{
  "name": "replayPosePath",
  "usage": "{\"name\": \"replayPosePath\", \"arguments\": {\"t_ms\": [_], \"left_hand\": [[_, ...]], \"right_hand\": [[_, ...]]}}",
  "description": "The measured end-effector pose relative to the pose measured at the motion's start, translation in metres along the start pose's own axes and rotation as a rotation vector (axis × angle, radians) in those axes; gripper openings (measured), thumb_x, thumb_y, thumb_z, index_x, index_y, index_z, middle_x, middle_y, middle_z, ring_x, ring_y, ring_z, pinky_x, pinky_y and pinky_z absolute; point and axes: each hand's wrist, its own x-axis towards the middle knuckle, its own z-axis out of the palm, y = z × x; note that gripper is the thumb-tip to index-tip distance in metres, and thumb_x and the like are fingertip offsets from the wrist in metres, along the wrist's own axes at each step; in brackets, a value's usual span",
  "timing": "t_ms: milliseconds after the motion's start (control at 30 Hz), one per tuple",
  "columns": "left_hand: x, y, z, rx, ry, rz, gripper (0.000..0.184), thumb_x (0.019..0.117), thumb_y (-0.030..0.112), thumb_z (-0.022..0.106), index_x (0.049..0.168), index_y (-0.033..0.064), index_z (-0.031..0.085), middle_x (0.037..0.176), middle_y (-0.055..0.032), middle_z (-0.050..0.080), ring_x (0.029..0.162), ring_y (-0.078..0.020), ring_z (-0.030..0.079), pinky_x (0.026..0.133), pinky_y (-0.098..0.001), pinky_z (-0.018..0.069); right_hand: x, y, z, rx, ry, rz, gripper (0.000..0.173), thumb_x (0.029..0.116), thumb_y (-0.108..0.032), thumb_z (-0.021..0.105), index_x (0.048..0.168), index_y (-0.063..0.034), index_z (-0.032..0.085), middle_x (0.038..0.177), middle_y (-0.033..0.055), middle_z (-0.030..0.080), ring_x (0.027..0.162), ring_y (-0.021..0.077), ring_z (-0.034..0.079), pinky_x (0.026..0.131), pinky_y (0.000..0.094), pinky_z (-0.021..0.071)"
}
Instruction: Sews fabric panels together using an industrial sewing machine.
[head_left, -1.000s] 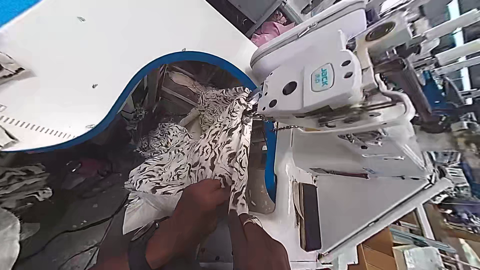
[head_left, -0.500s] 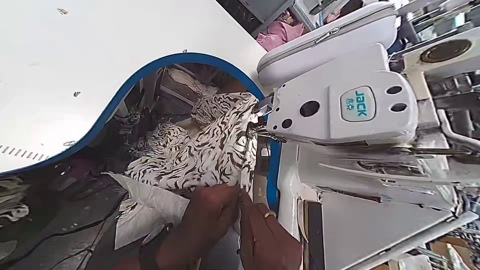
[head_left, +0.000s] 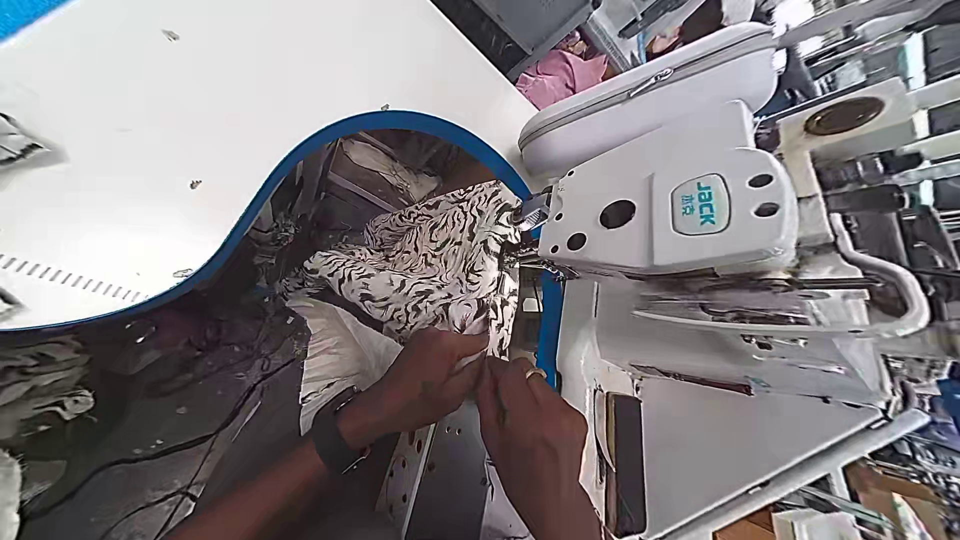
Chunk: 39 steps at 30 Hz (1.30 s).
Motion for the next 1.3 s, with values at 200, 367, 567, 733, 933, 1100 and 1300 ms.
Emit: {"name": "replayPosePath", "arguments": {"t_ms": [200, 367, 567, 733, 933, 1100, 1300], "left_hand": [[-0.019, 0.004, 0.012, 0.164, 0.212, 0.038, 0.031, 0.0993, 0.016, 0.054, 0.112, -0.0007, 0.077, 0.071, -0.0099, 0.07, 0.059, -0.0182, 0.065, 0.059, -0.0369, 0.0529], [-0.035, 0.012, 0.001, 0.233, 0.068, -0.054, 0.031, 0.102, 0.021, 0.054, 0.114, 0.001, 0.074, 0.076, -0.0101, 0.071, 0.063, -0.0193, 0.065, 0.062, -0.0381, 0.0539], [-0.053, 0.023, 0.017, 0.329, 0.127, 0.098, 0.029, 0.1, 0.012, 0.051, 0.107, -0.0015, 0.076, 0.065, -0.0086, 0.065, 0.054, -0.0182, 0.061, 0.053, -0.0352, 0.0512], [-0.078, 0.012, 0.041, 0.405, 0.245, 0.195, 0.031, 0.0968, 0.012, 0.052, 0.112, -0.0023, 0.075, 0.055, -0.0047, 0.06, 0.044, -0.0146, 0.053, 0.043, -0.0287, 0.0424], [-0.043, 0.0, 0.039, 0.314, 0.32, 0.221, 0.03, 0.0971, 0.009, 0.051, 0.107, -0.0045, 0.075, 0.062, -0.007, 0.065, 0.05, -0.0142, 0.058, 0.05, -0.0276, 0.0471], [-0.021, 0.001, 0.033, 0.383, 0.311, 0.188, 0.03, 0.0963, 0.009, 0.051, 0.106, -0.0041, 0.076, 0.063, -0.0084, 0.066, 0.051, -0.0193, 0.061, 0.048, -0.0339, 0.049], [-0.032, 0.011, 0.018, 0.405, 0.137, 0.185, 0.025, 0.0983, 0.013, 0.053, 0.103, 0.0011, 0.075, 0.059, -0.0057, 0.061, 0.047, -0.0198, 0.058, 0.044, -0.0355, 0.046]], "right_hand": [[-0.034, 0.011, 0.018, 0.036, 0.09, 0.21, 0.023, 0.0878, -0.013, 0.06, 0.091, 0.0018, 0.078, 0.07, 0.0122, 0.07, 0.056, 0.0209, 0.066, 0.049, 0.0302, 0.0503], [-0.042, 0.046, 0.021, 0.283, -1.027, 0.424, 0.022, 0.0949, -0.013, 0.064, 0.104, 0.0057, 0.07, 0.095, 0.0257, 0.071, 0.094, 0.0448, 0.069, 0.08, 0.0614, 0.0511], [-0.08, 0.12, 0.017, 0.977, -0.619, 0.211, 0.018, 0.0914, -0.016, 0.068, 0.092, 0.0011, 0.075, 0.095, 0.0045, 0.074, 0.094, 0.0004, 0.067, 0.089, 0.023, 0.0539], [-0.075, 0.01, -0.077, 0.473, -0.593, -0.063, 0.018, 0.0888, -0.009, 0.062, 0.074, -0.0027, 0.07, 0.062, 0.0113, 0.063, 0.058, 0.0269, 0.067, 0.053, 0.0414, 0.0526], [-0.051, 0.006, -0.064, 0.27, -0.575, -0.006, 0.014, 0.0873, -0.009, 0.064, 0.077, -0.0028, 0.071, 0.069, 0.0141, 0.064, 0.058, 0.028, 0.066, 0.048, 0.0376, 0.0508], [-0.043, 0.016, -0.05, 0.332, -0.514, -0.026, 0.028, 0.0934, -0.021, 0.063, 0.07, -0.006, 0.066, 0.068, 0.0096, 0.064, 0.073, 0.0283, 0.066, 0.063, 0.039, 0.0502], [-0.041, 0.024, -0.045, 0.296, -0.479, -0.011, 0.034, 0.0964, -0.027, 0.055, 0.069, -0.0075, 0.06, 0.048, 0.0037, 0.047, 0.045, 0.0206, 0.053, 0.047, 0.0354, 0.0401]]}}
